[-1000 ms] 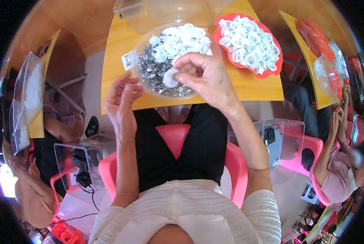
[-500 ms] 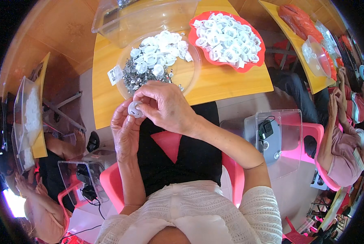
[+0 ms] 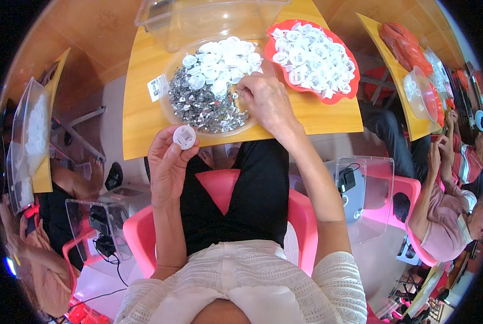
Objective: Assembling small plastic and metal battery components at a workbench.
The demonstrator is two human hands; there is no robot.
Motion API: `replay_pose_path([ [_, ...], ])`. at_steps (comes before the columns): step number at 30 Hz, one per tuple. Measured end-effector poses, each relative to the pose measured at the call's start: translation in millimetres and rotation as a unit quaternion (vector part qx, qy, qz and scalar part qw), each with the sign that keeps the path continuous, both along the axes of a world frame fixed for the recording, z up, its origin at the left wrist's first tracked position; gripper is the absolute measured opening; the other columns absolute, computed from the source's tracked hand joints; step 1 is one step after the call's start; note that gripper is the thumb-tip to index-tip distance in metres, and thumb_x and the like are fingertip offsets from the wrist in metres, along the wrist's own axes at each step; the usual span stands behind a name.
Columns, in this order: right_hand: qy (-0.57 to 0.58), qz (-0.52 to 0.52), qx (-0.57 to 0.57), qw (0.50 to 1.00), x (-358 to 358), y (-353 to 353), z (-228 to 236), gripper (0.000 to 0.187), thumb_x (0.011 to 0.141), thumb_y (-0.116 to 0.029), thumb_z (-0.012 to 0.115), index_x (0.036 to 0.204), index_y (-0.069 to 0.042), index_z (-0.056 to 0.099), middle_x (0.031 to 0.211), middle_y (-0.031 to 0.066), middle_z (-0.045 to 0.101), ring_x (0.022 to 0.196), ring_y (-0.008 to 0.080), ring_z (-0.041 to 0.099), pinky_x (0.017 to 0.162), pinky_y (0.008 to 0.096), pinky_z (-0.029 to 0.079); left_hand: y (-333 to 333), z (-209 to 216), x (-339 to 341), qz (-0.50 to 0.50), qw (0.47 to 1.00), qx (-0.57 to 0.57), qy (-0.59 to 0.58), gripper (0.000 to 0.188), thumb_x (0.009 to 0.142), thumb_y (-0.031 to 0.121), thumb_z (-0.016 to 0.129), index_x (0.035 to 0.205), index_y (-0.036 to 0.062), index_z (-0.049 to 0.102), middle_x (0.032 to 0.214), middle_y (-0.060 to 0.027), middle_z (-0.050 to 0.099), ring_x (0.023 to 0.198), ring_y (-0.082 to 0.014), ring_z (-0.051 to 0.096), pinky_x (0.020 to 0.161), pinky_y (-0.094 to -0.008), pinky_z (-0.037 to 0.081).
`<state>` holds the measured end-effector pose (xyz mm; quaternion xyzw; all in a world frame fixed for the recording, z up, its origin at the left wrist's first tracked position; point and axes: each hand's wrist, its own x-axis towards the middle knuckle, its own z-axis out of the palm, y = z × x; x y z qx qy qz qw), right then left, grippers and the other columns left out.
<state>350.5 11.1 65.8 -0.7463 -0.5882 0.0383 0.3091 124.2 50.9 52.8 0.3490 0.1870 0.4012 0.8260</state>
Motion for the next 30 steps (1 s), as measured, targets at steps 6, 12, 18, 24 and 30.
replay_pose_path([
  [6, -0.014, 0.040, -0.027, 0.999, -0.7, 11.1, -9.2, 0.012, 0.071, 0.000, 0.061, 0.083, -0.001, 0.064, 0.079, 0.0136, 0.060, 0.075, 0.0305, 0.060, 0.069, 0.0377, 0.046, 1.1, 0.3, -2.1, 0.001, 1.000, -0.007, -0.001, 0.030, 0.081, 0.005, 0.063, 0.109, -0.0028, 0.055, 0.100, -0.0130, 0.061, 0.087, -0.0204, 0.063, 0.077, -0.0309, 0.055],
  [12, -0.032, 0.033, -0.052, 0.998, -0.7, 16.5, -14.1, 0.012, 0.071, -0.001, 0.061, 0.082, -0.004, 0.065, 0.079, 0.0124, 0.060, 0.076, 0.0305, 0.060, 0.068, 0.0380, 0.046, -0.7, -4.3, 0.6, -0.017, 1.000, 0.019, -0.006, 0.032, 0.084, 0.008, 0.059, 0.113, -0.0023, 0.052, 0.104, -0.0172, 0.060, 0.088, -0.0234, 0.064, 0.074, -0.0301, 0.057],
  [18, 0.025, 0.023, -0.002, 0.999, -0.8, 9.2, 4.7, 0.006, 0.073, -0.007, 0.063, 0.078, -0.007, 0.065, 0.075, 0.0097, 0.057, 0.070, 0.0269, 0.058, 0.064, 0.0375, 0.045, -3.2, -3.6, 1.8, -0.059, 0.996, -0.058, -0.047, 0.030, 0.089, 0.014, 0.055, 0.113, -0.0027, 0.054, 0.097, -0.0141, 0.063, 0.081, -0.0216, 0.065, 0.073, -0.0299, 0.056],
  [24, 0.161, 0.047, -0.005, 0.986, 7.5, 2.5, 5.1, 0.012, 0.073, -0.002, 0.065, 0.085, -0.005, 0.066, 0.074, 0.0067, 0.057, 0.063, 0.0149, 0.054, 0.060, 0.0272, 0.044, -7.3, -5.3, 3.0, -0.077, 0.995, -0.056, -0.017, 0.037, 0.094, 0.025, 0.046, 0.117, -0.0030, 0.050, 0.100, -0.0204, 0.061, 0.079, -0.0213, 0.065, 0.070, -0.0293, 0.056],
  [30, 0.346, 0.097, -0.002, 0.933, 7.5, 0.2, 15.9, 0.011, 0.077, -0.001, 0.064, 0.087, -0.002, 0.065, 0.080, 0.0005, 0.059, 0.066, 0.0059, 0.052, 0.062, 0.0203, 0.043, -5.2, -1.6, 3.5, -0.080, 0.993, -0.084, -0.030, 0.032, 0.092, 0.020, 0.050, 0.115, -0.0012, 0.054, 0.095, -0.0130, 0.064, 0.079, -0.0186, 0.065, 0.073, -0.0291, 0.055],
])
